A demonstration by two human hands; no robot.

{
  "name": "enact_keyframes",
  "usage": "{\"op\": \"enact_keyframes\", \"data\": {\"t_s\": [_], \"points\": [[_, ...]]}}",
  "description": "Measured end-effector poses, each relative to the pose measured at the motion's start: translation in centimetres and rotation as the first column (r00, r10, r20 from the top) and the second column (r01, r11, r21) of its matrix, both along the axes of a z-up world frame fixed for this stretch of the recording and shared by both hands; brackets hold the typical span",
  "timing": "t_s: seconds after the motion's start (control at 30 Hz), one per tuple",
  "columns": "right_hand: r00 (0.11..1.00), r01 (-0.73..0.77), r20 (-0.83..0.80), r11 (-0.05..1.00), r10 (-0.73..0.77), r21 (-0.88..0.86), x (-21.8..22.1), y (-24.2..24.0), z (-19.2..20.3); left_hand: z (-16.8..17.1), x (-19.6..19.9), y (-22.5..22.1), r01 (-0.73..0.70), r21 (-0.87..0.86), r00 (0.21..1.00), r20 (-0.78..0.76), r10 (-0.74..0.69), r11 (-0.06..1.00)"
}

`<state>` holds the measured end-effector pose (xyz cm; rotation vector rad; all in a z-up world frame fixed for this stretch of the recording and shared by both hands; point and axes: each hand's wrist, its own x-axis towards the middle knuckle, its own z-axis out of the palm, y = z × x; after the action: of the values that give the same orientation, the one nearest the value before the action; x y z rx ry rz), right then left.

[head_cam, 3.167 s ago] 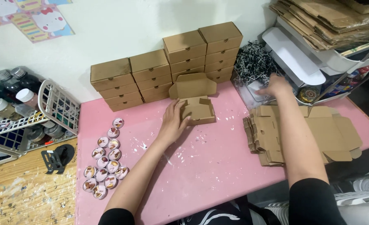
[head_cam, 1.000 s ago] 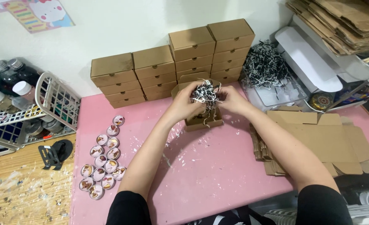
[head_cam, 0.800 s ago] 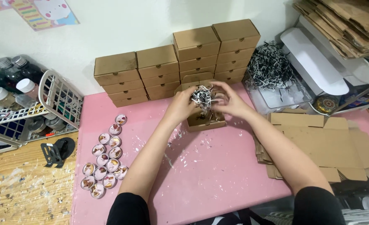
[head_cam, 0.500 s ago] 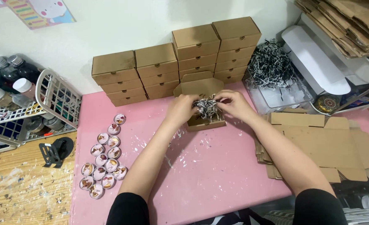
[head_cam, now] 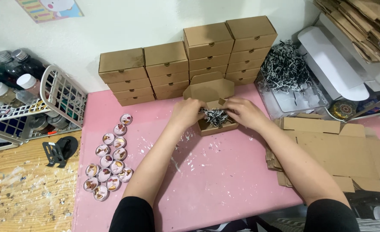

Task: Packing small round tins into cardboard boxes using shredded paper and plastic bags.

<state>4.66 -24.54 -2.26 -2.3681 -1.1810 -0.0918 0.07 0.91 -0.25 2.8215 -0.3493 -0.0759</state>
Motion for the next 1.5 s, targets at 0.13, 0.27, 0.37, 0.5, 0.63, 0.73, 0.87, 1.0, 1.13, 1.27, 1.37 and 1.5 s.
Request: {"op": "enact_keyframes", "data": {"t_s": [0.13, 0.27, 0.37, 0.5, 0.63, 0.73, 0.87, 1.0, 1.13, 1.27, 1.37, 1.5], "points": [[0.998, -0.026, 0.062, 0.986, 0.016, 0.162, -1.9, 1.1, 3.0, -0.4, 0.4, 0.3, 0.02, -0.134, 0.998, 0.065, -0.011, 0.991], [0.974, -0.194, 0.147, 0.967, 0.171, 0.163, -1.7, 1.3, 2.5, -0.4, 0.2, 0.3, 0.088, -0.268, 0.995, 0.064, -0.073, 0.959], [0.938, -0.261, 0.231, 0.965, 0.258, -0.017, -1.7, 1.5, 2.0, 0.1, -0.4, -0.6, 0.083, -0.169, 0.995, 0.075, -0.071, 0.982], [0.944, -0.172, 0.268, 0.98, 0.192, -0.097, -1.7, 1.3, 1.7, -3.0, 0.2, -0.7, 0.064, 0.036, 0.992, 0.107, -0.068, 0.997], [0.974, -0.119, 0.196, 0.992, 0.111, 0.03, -1.5, 0.9, 1.9, -2.3, -0.2, -0.9, 0.088, 0.001, 0.858, 0.508, -0.076, 0.996], [0.913, -0.34, 0.263, 0.938, 0.313, 0.064, -1.6, 1.4, 2.0, -2.5, -0.5, -1.2, 0.135, -0.061, 0.872, 0.482, -0.089, 0.989], [0.937, -0.268, 0.19, 0.952, 0.293, -0.147, -1.8, 1.5, 2.1, -5.7, 0.3, -1.9, 0.122, 0.087, 0.985, 0.109, -0.131, 0.989], [0.978, -0.095, 0.16, 0.968, 0.134, -0.231, -1.4, 1.0, 2.7, -1.5, -1.1, -1.8, 0.085, 0.1, 0.996, -0.027, -0.083, 0.991], [0.96, -0.212, 0.193, 0.977, 0.204, 0.023, -1.7, 1.2, 2.6, -5.4, 0.4, -1.4, 0.137, 0.03, 0.936, 0.324, -0.14, 0.99], [0.945, -0.25, 0.181, 0.957, 0.274, -0.145, -1.5, 1.3, 1.7, -6.2, 0.4, -1.9, 0.127, 0.094, 0.974, 0.174, -0.142, 0.987], [0.975, -0.152, 0.13, 0.969, 0.179, -0.192, -1.1, 0.7, 1.8, -2.5, -0.8, -1.8, 0.099, 0.21, 0.994, 0.013, -0.104, 0.973], [0.967, -0.213, 0.154, 0.976, 0.203, 0.049, -0.7, 0.4, 1.6, -2.9, -0.7, -1.1, 0.133, 0.007, 0.967, 0.216, -0.131, 0.991]]}}
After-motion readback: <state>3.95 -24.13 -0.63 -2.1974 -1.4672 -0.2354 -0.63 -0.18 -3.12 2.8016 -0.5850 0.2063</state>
